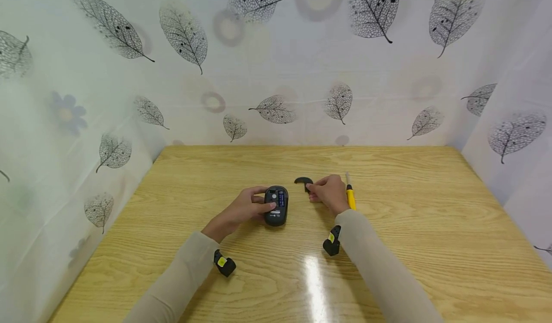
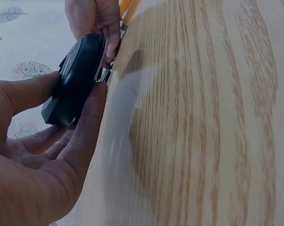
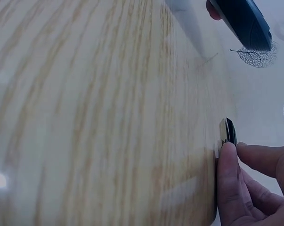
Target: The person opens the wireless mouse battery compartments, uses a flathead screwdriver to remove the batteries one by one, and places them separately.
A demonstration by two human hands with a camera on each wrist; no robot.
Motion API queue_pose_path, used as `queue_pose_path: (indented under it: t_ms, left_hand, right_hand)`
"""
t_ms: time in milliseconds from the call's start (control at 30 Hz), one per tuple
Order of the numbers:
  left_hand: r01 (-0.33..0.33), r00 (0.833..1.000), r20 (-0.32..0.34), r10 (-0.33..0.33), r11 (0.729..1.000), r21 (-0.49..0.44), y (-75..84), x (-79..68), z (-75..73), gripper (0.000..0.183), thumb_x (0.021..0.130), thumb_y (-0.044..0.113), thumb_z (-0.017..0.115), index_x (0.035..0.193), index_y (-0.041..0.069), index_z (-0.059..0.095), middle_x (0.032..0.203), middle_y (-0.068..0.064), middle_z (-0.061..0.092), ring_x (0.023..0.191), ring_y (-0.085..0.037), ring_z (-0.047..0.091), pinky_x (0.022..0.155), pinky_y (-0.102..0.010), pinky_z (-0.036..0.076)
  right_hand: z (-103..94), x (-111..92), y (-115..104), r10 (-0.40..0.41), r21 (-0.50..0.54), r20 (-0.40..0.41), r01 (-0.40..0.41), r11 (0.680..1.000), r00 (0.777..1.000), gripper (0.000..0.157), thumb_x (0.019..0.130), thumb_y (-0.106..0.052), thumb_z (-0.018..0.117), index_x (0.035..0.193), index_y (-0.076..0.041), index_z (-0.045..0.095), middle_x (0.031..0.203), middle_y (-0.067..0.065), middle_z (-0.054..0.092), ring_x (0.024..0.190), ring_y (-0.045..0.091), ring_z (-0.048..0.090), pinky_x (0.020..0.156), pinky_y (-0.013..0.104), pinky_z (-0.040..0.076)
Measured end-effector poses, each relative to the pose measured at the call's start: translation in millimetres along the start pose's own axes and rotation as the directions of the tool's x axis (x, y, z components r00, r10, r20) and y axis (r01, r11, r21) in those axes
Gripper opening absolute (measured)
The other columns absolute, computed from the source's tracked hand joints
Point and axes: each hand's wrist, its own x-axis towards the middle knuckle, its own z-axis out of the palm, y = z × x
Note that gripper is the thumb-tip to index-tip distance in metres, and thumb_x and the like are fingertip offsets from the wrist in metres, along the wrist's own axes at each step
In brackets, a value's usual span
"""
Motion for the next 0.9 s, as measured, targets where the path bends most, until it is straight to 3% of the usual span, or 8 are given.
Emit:
queue_pose_path:
  t_ms: [300,567,900]
  left_hand:
    - [0.009,1.000,-0.007,-0.009,1.000,-0.001,2.6,-0.8,1.2,0.062,0.098,0.021,0.071,0.149,0.000,0.043,0.134,-0.021,0.058,0.110,-0.026,0.066,0.089,-0.036,0.061]
    - [0.023,1.000,0.012,-0.023,0.999,-0.039,1.8,1.4,1.5,0.058,0.100,0.019,0.067,0.149,-0.003,0.043,0.132,-0.020,0.058,0.112,-0.027,0.065,0.091,-0.037,0.061]
    - [0.009,0.999,0.040,-0.007,0.998,-0.065,-0.2,1.0,1.1,0.054,0.104,0.018,0.061,0.150,-0.003,0.042,0.131,-0.020,0.058,0.108,-0.025,0.066,0.086,-0.037,0.062]
  right_hand:
    - [-1.4,-4,-4,-0.043,-0.022,-0.032,0.042,0.999,0.999,0.031,0.098,-0.011,0.069,0.114,0.014,0.066,0.094,0.022,0.073,0.068,0.017,0.073,0.065,0.030,0.065]
    - [-6.3,-9,-12,-0.072,-0.119,-0.056,0.065,0.991,0.996,0.033,0.100,-0.020,0.067,0.115,0.010,0.067,0.106,0.025,0.069,0.078,0.025,0.073,0.070,0.033,0.065]
    - [-22.2,-20,-19,-0.194,-0.351,-0.062,0.160,0.922,0.979,0.035,0.100,-0.031,0.066,0.112,0.002,0.071,0.103,0.023,0.070,0.085,0.034,0.071,0.068,0.037,0.063]
